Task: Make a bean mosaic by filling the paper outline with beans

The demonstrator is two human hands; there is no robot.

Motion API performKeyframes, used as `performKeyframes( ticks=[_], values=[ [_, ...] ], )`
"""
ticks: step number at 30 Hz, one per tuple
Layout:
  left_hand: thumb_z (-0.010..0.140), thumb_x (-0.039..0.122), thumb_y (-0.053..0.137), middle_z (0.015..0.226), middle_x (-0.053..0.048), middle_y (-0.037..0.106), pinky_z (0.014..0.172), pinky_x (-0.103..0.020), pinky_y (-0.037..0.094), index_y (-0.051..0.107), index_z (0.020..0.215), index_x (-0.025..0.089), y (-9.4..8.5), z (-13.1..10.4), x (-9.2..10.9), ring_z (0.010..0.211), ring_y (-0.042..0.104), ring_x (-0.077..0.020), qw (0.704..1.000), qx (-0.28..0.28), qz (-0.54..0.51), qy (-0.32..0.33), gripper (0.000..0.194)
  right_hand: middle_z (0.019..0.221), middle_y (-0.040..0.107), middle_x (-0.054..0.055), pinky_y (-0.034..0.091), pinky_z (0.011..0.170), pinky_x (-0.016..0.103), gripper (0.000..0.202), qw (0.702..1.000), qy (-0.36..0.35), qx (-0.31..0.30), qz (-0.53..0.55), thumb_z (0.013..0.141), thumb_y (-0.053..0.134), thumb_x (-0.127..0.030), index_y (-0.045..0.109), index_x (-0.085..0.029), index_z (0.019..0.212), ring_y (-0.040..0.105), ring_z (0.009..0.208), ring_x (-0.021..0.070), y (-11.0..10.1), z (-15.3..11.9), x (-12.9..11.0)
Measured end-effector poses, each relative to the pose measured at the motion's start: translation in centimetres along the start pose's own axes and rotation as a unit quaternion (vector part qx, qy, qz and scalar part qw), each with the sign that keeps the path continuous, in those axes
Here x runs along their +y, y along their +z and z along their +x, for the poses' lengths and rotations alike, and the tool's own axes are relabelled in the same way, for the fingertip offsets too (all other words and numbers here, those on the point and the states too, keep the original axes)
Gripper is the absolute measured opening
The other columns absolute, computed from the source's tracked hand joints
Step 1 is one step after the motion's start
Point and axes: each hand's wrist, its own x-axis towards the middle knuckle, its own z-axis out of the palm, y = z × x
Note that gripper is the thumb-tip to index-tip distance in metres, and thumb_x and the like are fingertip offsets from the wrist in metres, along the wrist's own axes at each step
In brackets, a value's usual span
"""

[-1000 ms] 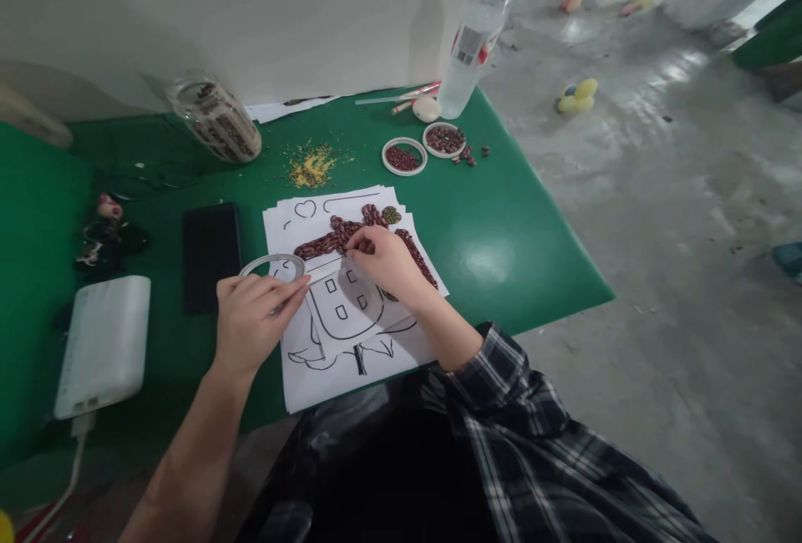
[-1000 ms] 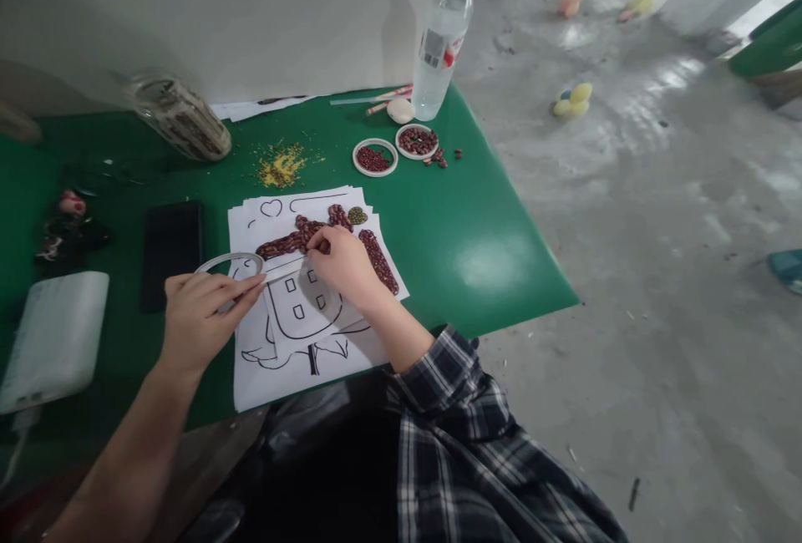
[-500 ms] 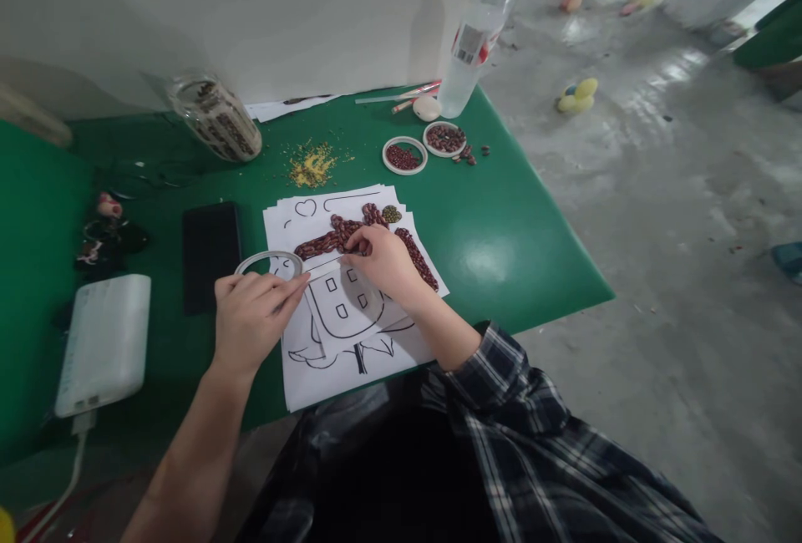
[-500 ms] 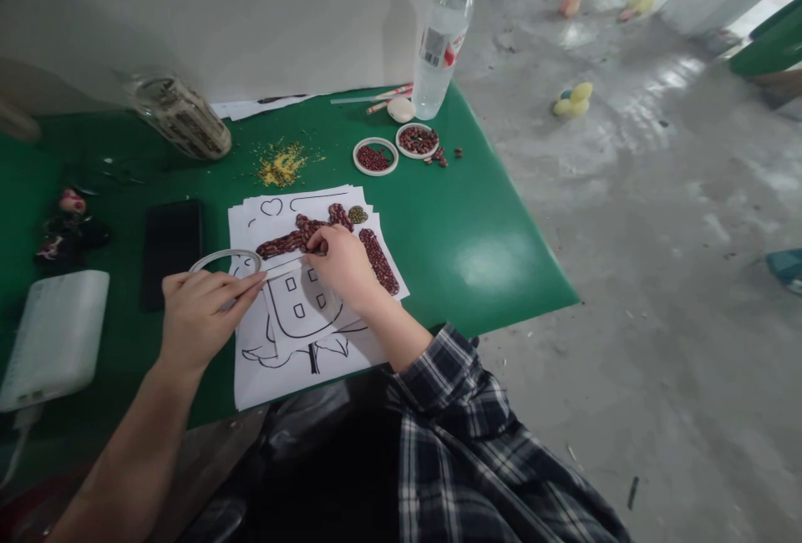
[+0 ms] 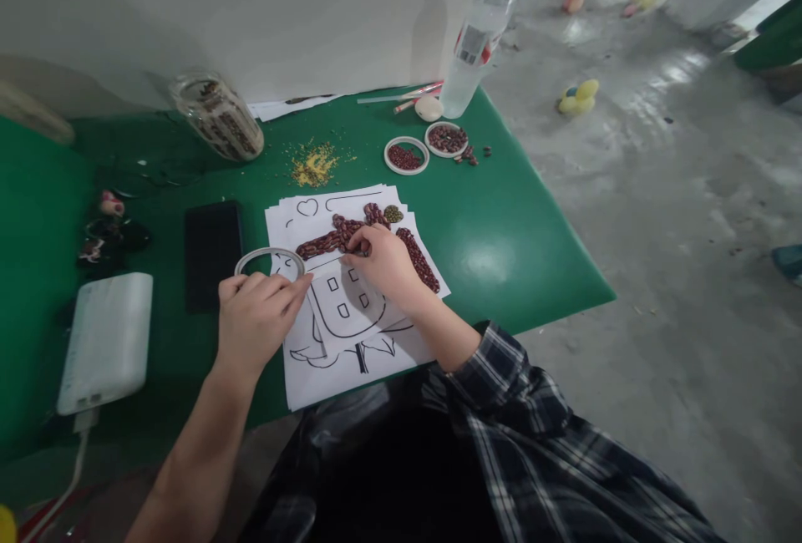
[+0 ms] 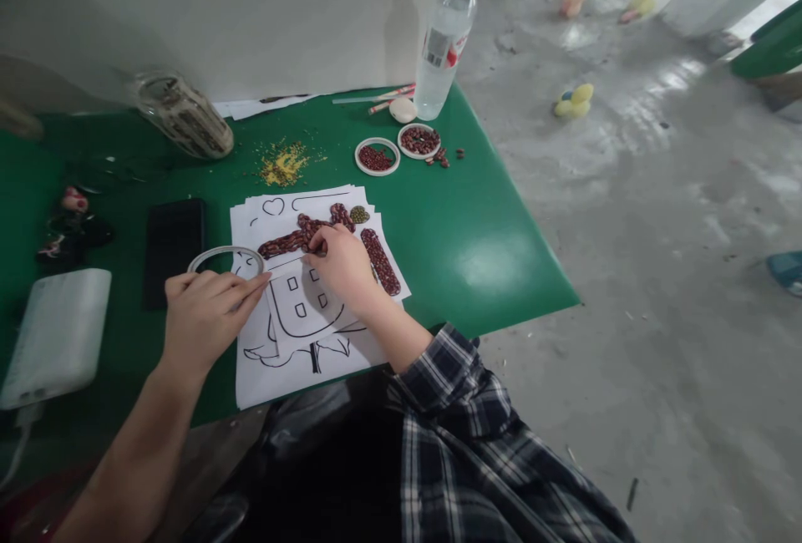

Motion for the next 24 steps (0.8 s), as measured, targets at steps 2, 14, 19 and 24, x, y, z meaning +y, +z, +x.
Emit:
performKeyframes(
  ticks=[2,14,19,24],
  values=[
    [0.086,0.027,0.056,0.066,0.002,0.065,0.069,-0.039,0.028,0.068,0.094,0.03,0.0,0.0,0.1,0.065,0.054,-0.0187,1.0,-0.006,0.009,0.002,0.015,0.085,0.055,0.002,0.036,0.067,0.026,0.012,1.0,-0.002,-0.002,-0.009,0.074,0.066,-0.026,0.059,-0.018,0.081,0.048,0.07,0.0124,0.1,-0.1,0.0],
    [0.086,0.024,0.052,0.066,0.002,0.064,0.072,-0.039,0.028,0.067,0.095,0.028,-0.2,0.0,0.4,0.065,0.053,-0.0183,1.0,-0.014,0.016,0.006,0.018,0.089,0.063,0.003,0.031,0.061,0.027,0.009,0.994,-0.019,-0.012,-0.106,0.083,0.054,-0.025,0.054,-0.021,0.091,0.055,0.074,0.0161,0.8,-1.0,-1.4],
    [0.086,0.023,0.052,0.066,0.001,0.063,0.072,-0.039,0.027,0.066,0.103,0.029,-0.2,0.0,0.6,0.067,0.053,-0.0191,1.0,-0.018,0.011,-0.006,0.023,0.068,0.063,0.001,0.027,0.054,0.028,0.011,0.986,-0.019,-0.049,-0.156,0.086,0.052,-0.032,0.056,-0.022,0.088,0.055,0.061,0.017,1.7,-1.3,-2.0],
    [0.084,0.021,0.051,0.064,-0.001,0.064,0.073,-0.04,0.027,0.067,0.103,0.028,-0.2,0.0,0.8,0.067,0.054,-0.0202,1.0,-0.017,-0.011,-0.017,0.025,0.071,0.065,0.006,0.031,0.054,0.028,0.015,0.985,-0.012,-0.068,-0.156,0.085,0.053,-0.034,0.057,-0.019,0.085,0.058,0.065,0.0194,2.6,-1.2,-2.9]
  ],
)
